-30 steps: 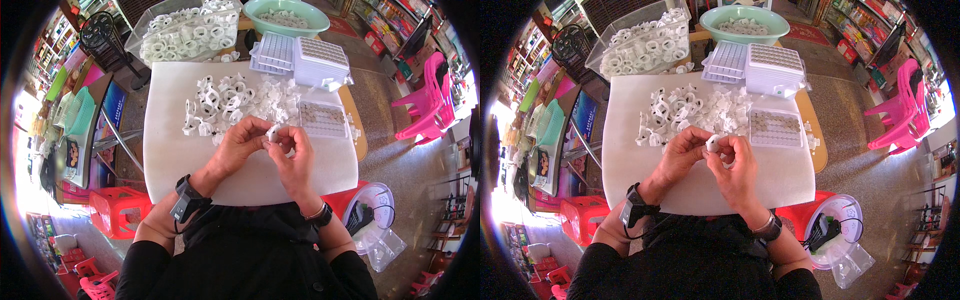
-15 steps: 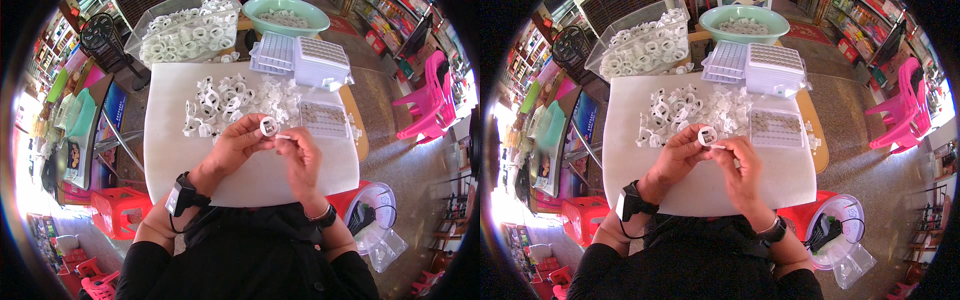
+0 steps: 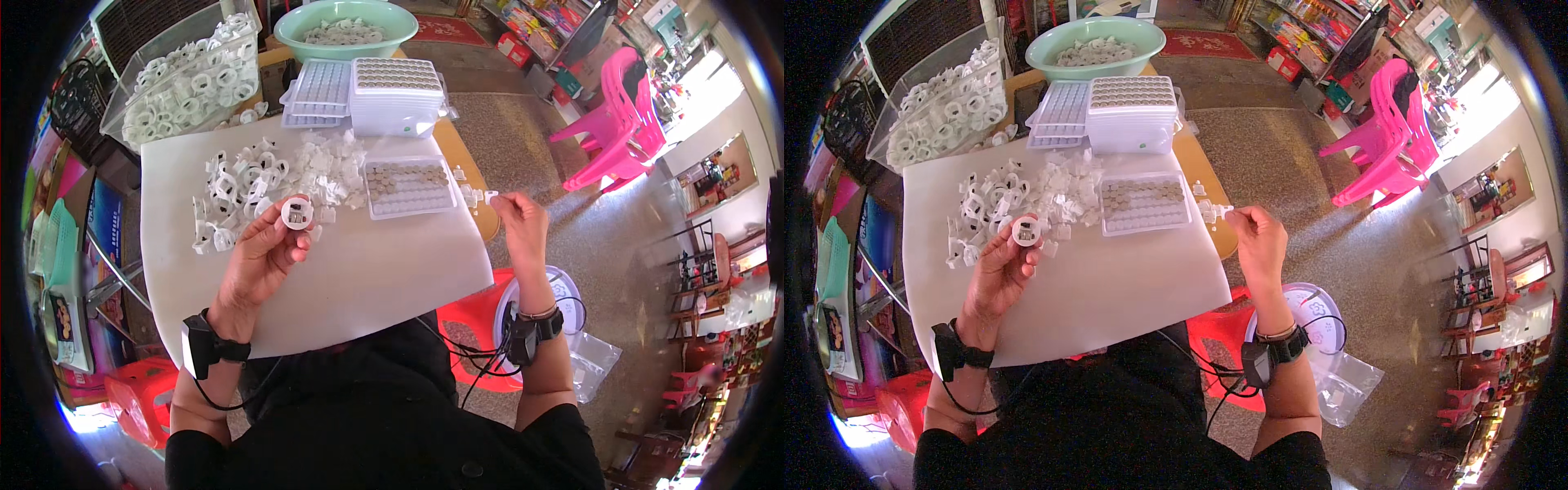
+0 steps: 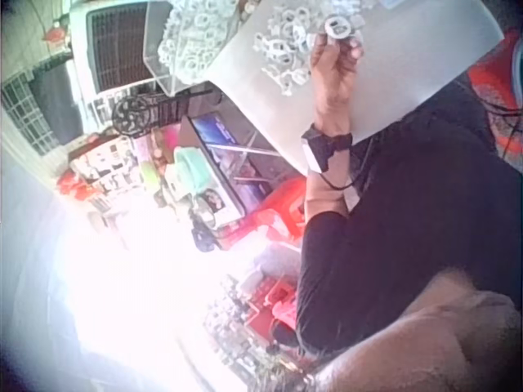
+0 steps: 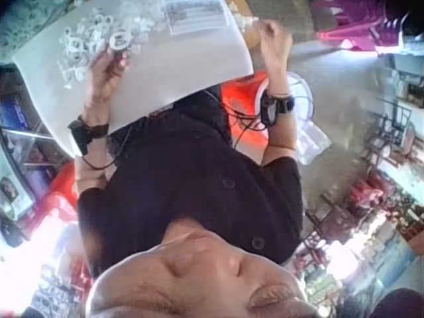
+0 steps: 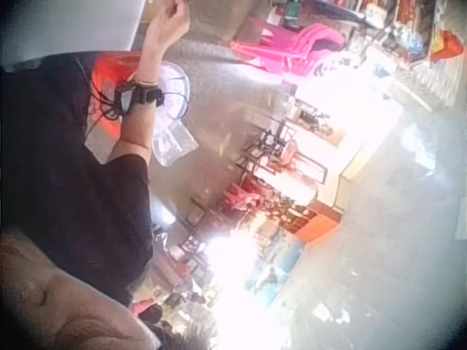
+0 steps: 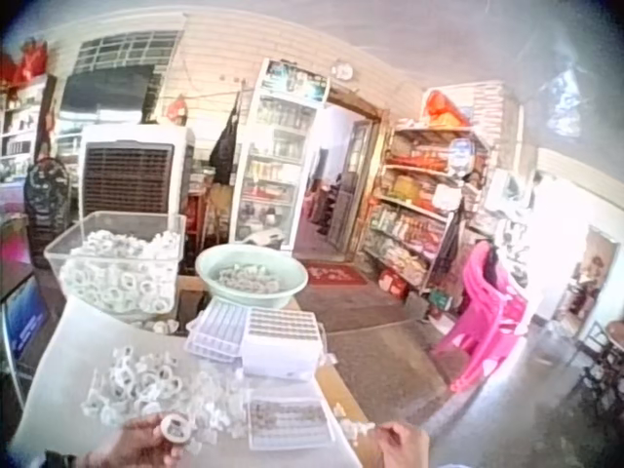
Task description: Assembling small white plastic components into a larger unit at a workshop table.
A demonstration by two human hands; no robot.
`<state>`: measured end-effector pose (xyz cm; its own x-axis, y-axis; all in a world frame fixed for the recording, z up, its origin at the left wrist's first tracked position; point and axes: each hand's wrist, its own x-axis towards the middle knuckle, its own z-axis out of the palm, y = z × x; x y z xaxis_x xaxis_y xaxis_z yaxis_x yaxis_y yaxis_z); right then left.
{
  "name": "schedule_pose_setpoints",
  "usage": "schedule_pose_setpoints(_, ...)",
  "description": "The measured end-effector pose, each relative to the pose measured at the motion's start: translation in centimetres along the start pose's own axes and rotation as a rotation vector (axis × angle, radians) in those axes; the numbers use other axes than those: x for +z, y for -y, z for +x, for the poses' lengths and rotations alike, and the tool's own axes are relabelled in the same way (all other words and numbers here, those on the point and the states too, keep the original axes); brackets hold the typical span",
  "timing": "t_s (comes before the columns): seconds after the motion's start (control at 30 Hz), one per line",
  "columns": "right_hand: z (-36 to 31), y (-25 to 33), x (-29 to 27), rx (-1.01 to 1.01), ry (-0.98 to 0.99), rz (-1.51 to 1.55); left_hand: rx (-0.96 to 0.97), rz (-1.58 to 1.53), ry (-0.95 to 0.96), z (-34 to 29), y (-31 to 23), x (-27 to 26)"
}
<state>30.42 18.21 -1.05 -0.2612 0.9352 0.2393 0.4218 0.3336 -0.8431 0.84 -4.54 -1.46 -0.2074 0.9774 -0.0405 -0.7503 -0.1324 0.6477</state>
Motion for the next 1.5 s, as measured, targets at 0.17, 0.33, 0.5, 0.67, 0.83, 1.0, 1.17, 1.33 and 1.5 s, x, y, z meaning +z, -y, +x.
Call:
schedule_pose_setpoints(0.17,0.2,-1.8,0.4,-0.036,0.018,-0.316,0.013,0.077,-0.008,-0.6,-0.2,0.4)
schedule_pose_setpoints(0.33,-0.2,-2.3,-0.2,-0.234,-0.129,-0.292,-0.005,0.112,0.005,-0.5,0.2,0.8)
schedule_pose_setpoints(0.5,-3.9,5.9,3.1,-0.370,-0.002,-0.089,-0.015,0.037,0.068,-0.6,0.5,-0.1)
schedule_pose_setpoints(0.67,-7.5,12.7,8.9,-0.511,0.384,0.162,-0.077,0.113,0.132,-1.1,-0.2,0.3)
schedule_pose_setpoints(0.83,-8.2,15.1,11.4,-0.721,0.419,0.109,-0.014,0.113,0.168,-1.0,0.2,0.0)
schedule_pose_setpoints(1.0,-8.4,15.1,11.8,-0.805,0.370,0.080,-0.007,0.085,0.176,-1.0,0.4,-0.4)
schedule_pose_setpoints(1.17,-9.0,15.3,12.1,-0.807,0.291,0.086,-0.012,0.083,0.188,-1.5,0.0,0.2)
schedule_pose_setpoints(1.33,-9.5,15.4,12.3,-0.853,0.185,0.043,0.005,0.054,0.206,-1.6,-0.3,1.0)
schedule_pose_setpoints(1.5,-9.2,14.8,12.3,-0.838,0.201,0.067,-0.013,0.031,0.252,-1.5,-0.2,0.7)
